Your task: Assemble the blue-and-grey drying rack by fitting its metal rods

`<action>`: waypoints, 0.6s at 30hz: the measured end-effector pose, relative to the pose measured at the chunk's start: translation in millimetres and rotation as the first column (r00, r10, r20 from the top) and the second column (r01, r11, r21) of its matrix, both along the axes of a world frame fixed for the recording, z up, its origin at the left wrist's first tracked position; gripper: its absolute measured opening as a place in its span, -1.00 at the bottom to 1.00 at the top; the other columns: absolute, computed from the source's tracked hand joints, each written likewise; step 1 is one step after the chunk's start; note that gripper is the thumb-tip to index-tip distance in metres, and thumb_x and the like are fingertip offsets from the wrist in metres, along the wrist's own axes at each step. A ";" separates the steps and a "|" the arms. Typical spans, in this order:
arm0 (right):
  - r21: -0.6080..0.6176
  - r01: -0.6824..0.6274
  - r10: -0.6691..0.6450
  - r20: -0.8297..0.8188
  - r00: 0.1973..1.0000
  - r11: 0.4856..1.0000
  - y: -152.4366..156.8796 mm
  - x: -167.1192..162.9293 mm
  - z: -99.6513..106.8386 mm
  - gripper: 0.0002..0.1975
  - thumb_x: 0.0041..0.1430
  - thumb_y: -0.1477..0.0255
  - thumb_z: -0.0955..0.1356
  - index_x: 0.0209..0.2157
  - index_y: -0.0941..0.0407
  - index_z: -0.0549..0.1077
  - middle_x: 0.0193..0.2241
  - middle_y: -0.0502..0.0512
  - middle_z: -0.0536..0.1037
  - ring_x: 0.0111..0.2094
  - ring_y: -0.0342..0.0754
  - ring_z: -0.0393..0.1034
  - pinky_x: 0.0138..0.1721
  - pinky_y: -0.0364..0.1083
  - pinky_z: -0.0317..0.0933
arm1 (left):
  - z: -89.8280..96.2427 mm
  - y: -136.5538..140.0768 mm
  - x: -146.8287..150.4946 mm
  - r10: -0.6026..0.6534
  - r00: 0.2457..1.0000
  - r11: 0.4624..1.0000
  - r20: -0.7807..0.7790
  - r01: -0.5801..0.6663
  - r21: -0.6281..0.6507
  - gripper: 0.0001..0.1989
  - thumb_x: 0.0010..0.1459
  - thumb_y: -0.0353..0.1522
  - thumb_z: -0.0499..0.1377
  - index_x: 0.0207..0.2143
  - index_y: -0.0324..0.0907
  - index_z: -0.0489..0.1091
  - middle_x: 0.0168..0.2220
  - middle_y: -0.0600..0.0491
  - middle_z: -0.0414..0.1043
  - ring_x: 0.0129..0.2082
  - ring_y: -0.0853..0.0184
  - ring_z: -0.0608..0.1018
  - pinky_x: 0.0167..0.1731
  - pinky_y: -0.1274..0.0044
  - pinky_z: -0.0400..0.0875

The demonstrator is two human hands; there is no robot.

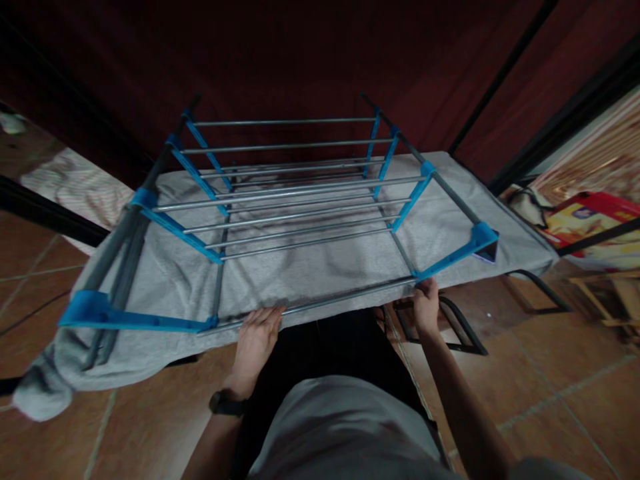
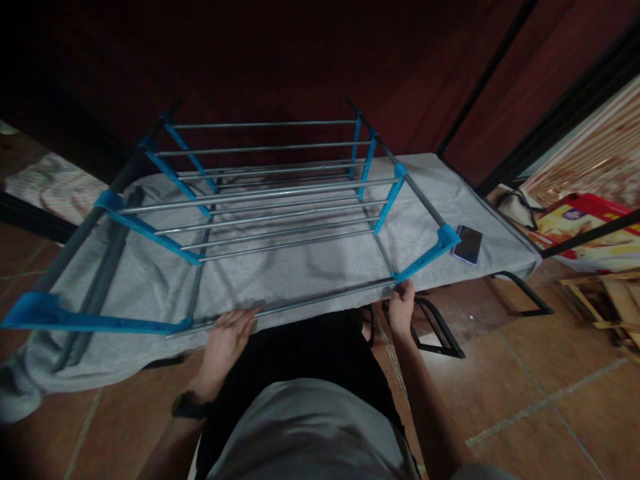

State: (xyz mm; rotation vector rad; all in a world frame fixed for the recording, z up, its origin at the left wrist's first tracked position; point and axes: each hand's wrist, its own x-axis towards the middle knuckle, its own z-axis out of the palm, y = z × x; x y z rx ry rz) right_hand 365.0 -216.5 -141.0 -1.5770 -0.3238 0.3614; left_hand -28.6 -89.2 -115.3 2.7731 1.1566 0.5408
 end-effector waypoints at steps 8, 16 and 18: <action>0.004 0.021 -0.021 0.040 0.999 1.000 1.5 1.4 1.1 -0.71 -0.13 0.48 0.33 -0.26 0.07 0.39 -0.22 0.01 0.49 -0.08 -0.02 0.36 0.03 -0.04 0.24 | -0.8 4.0 -0.3 0.002 1.000 0.996 0.006 -0.002 -0.085 -0.66 0.33 -0.34 -0.04 -0.02 -0.13 0.48 -0.17 -0.07 0.58 -0.17 0.16 0.58 -0.12 0.31 0.45; -0.030 -0.011 0.014 0.094 0.996 0.999 0.9 -6.8 -16.1 -0.45 -0.05 0.41 0.34 0.05 0.04 0.29 -0.02 0.05 0.42 0.00 -0.05 0.33 0.13 0.00 0.18 | 5.2 -1.9 6.2 0.018 0.996 0.995 -0.091 -0.027 -0.099 -0.65 0.30 -0.44 -0.02 0.03 -0.12 0.46 -0.14 -0.06 0.57 -0.15 0.18 0.56 -0.09 0.31 0.42; -0.003 0.024 -0.023 0.105 0.994 1.000 -2.3 -14.3 -21.5 -0.41 -0.02 0.39 0.33 0.11 0.03 0.24 0.04 0.08 0.35 0.03 -0.05 0.31 0.13 0.00 0.21 | 7.1 -5.3 7.3 0.022 0.994 0.994 -0.108 -0.033 -0.102 -0.63 0.29 -0.48 -0.02 0.04 -0.12 0.45 -0.13 -0.05 0.56 -0.14 0.21 0.56 -0.07 0.33 0.41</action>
